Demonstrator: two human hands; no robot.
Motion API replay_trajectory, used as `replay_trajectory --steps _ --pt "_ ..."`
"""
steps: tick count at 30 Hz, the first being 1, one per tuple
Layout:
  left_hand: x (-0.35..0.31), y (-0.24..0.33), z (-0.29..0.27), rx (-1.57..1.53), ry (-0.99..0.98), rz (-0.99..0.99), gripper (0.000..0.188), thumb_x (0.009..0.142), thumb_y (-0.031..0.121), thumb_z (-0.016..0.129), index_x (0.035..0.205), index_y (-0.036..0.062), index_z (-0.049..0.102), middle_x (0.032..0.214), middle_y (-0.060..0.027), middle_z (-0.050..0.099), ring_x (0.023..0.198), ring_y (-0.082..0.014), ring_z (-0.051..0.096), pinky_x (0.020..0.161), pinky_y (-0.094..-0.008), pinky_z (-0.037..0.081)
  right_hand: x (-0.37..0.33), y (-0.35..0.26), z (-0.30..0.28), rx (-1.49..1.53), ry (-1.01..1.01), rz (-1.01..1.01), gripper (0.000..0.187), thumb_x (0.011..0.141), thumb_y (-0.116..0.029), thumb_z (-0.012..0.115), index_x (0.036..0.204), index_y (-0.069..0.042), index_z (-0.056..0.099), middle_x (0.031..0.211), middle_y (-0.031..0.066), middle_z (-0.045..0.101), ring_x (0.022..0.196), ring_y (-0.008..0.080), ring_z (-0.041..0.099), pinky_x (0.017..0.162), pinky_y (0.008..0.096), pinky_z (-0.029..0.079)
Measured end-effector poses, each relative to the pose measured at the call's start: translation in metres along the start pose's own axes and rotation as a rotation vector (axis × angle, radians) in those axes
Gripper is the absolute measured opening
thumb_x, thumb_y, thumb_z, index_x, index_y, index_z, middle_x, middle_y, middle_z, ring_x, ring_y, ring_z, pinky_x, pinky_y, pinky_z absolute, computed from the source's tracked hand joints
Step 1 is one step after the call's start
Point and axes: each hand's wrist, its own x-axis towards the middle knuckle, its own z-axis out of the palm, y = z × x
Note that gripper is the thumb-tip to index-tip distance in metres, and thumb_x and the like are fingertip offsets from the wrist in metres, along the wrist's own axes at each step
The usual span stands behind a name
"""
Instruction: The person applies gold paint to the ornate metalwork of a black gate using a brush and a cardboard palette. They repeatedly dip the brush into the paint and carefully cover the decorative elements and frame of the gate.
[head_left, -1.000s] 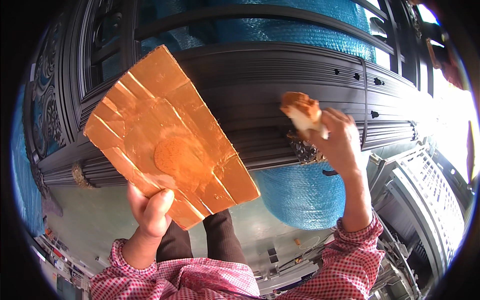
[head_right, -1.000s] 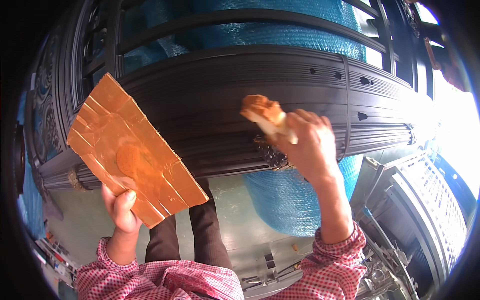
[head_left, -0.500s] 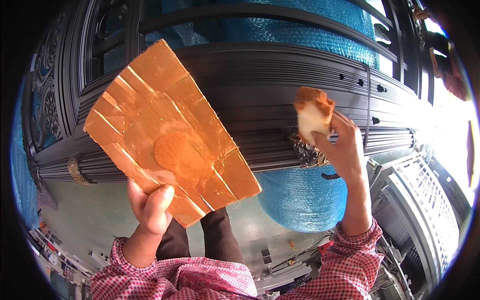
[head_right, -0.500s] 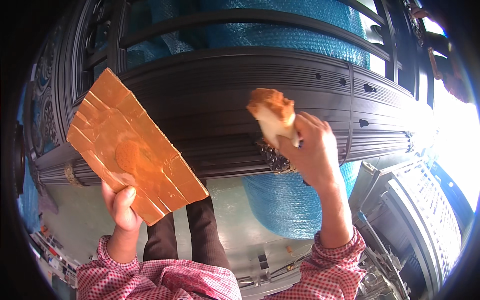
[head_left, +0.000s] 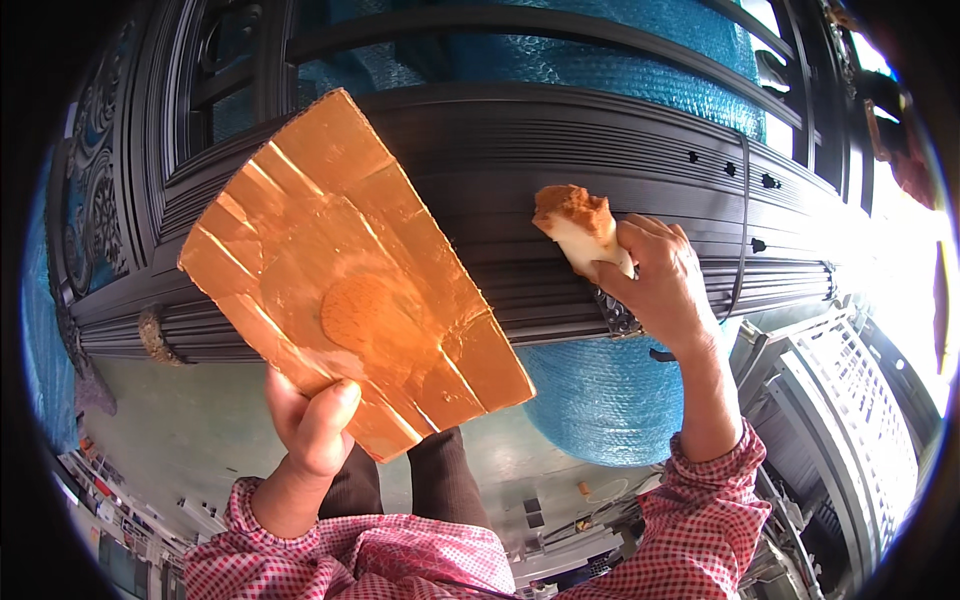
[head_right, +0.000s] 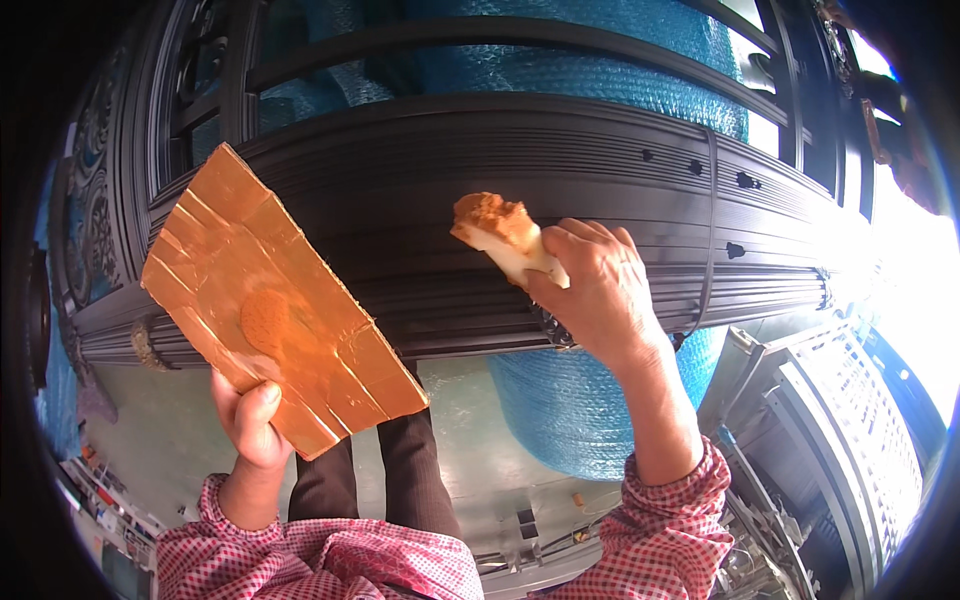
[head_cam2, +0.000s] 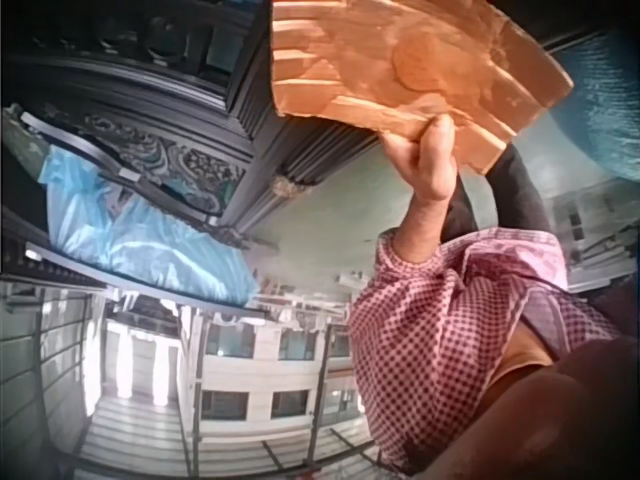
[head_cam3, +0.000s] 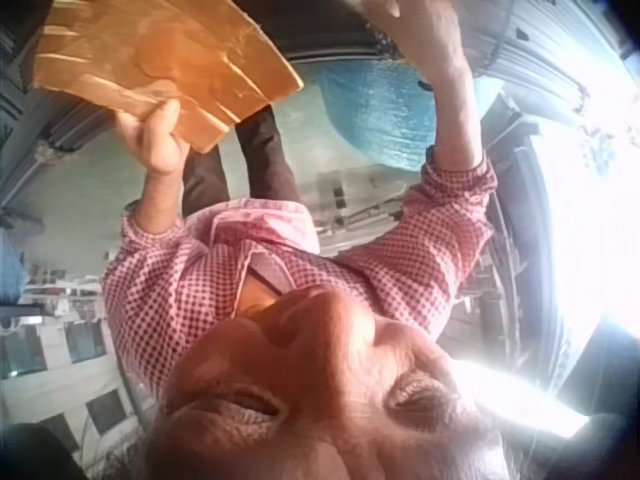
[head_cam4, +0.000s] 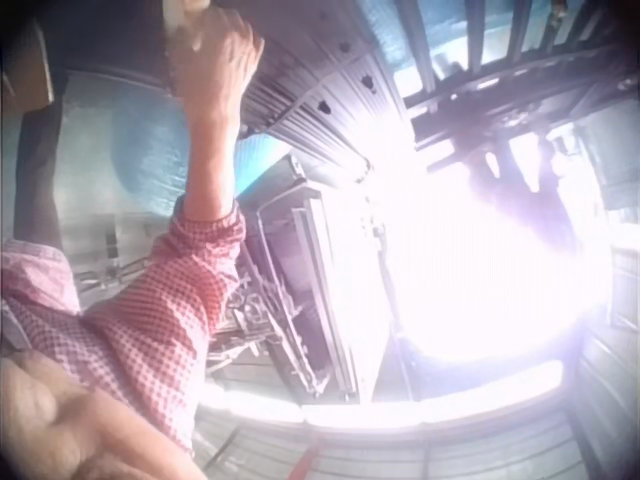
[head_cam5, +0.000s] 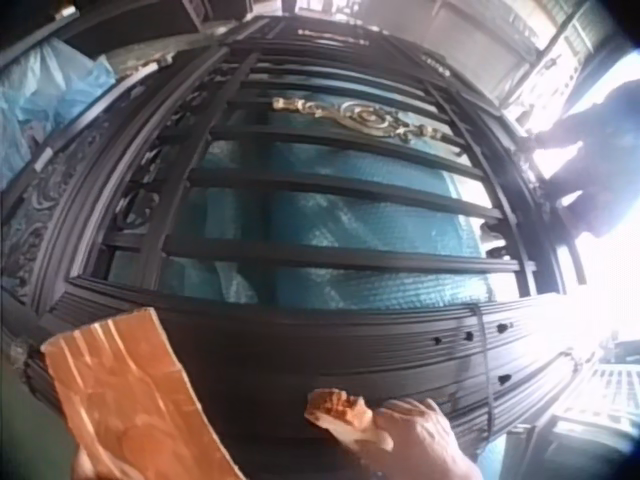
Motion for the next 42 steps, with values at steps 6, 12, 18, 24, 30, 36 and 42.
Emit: replay_trajectory --steps 6,12,18,24,30,36,42 --pt "-0.002 0.002 -0.001 -0.047 -0.004 0.012 0.062 0.071 0.003 0.046 0.128 -0.0062 0.024 0.120 -0.0162 0.041 0.107 -0.0203 0.044 0.094 -0.0344 0.035 -0.006 0.015 -0.020 -0.145 0.003 0.055 0.015 0.067 -0.012 0.065 0.077 -0.003 0.058 0.074 0.0065 0.056 0.075 0.0230 0.055 0.074 0.0354 0.038" --pt "-0.002 0.002 -0.002 -0.040 -0.027 0.006 0.063 0.071 0.002 0.045 0.129 -0.0060 0.023 0.121 -0.0162 0.041 0.108 -0.0205 0.044 0.094 -0.0348 0.035 -0.006 0.012 -0.007 -0.043 0.009 -0.010 0.015 0.068 -0.012 0.064 0.076 -0.002 0.057 0.077 0.0081 0.056 0.081 0.0245 0.055 0.077 0.0364 0.039" --pt "-0.005 -0.003 -0.004 -0.013 -0.057 0.004 0.063 0.071 0.002 0.045 0.129 -0.0062 0.023 0.120 -0.0162 0.041 0.107 -0.0203 0.043 0.094 -0.0343 0.035 -0.020 0.013 -0.015 -0.045 0.132 0.056 0.016 0.066 -0.012 0.064 0.073 -0.002 0.054 0.073 0.0086 0.053 0.074 0.0259 0.053 0.073 0.0351 0.039" --pt "-0.008 -0.003 -0.003 -0.013 -0.040 0.024 0.062 0.071 0.002 0.044 0.128 -0.0062 0.024 0.120 -0.0170 0.041 0.107 -0.0209 0.044 0.093 -0.0343 0.035 -0.028 0.014 -0.007 -0.136 0.199 0.025 0.018 0.063 -0.009 0.067 0.069 -0.004 0.051 0.071 0.0061 0.050 0.072 0.0231 0.053 0.070 0.0350 0.039" --pt "-0.011 -0.007 0.001 0.004 -0.033 0.020 0.062 0.071 0.003 0.043 0.129 -0.0053 0.024 0.122 -0.0182 0.040 0.108 -0.0218 0.043 0.094 -0.0352 0.036 -0.045 0.011 0.007 -0.069 0.193 -0.038 0.021 0.058 -0.006 0.067 0.072 -0.004 0.051 0.071 0.0058 0.050 0.070 0.0232 0.051 0.068 0.0336 0.038" --pt "-0.018 -0.002 0.001 0.022 -0.026 0.015 0.063 0.071 0.003 0.043 0.129 -0.0050 0.023 0.123 -0.0181 0.039 0.109 -0.0218 0.043 0.094 -0.0357 0.036 -0.085 0.017 0.007 0.021 0.431 0.010 0.024 0.057 -0.005 0.066 0.079 -0.003 0.056 0.075 0.0057 0.053 0.071 0.0240 0.051 0.069 0.0337 0.038" --pt "-0.018 -0.004 0.001 0.038 -0.043 0.003 0.063 0.071 0.003 0.044 0.129 -0.0047 0.024 0.123 -0.0177 0.039 0.109 -0.0217 0.043 0.094 -0.0357 0.036 -0.050 0.002 0.011 -0.063 0.346 -0.021 0.029 0.057 -0.007 0.067 0.084 -0.004 0.056 0.079 0.0071 0.053 0.076 0.0257 0.051 0.071 0.0349 0.037"
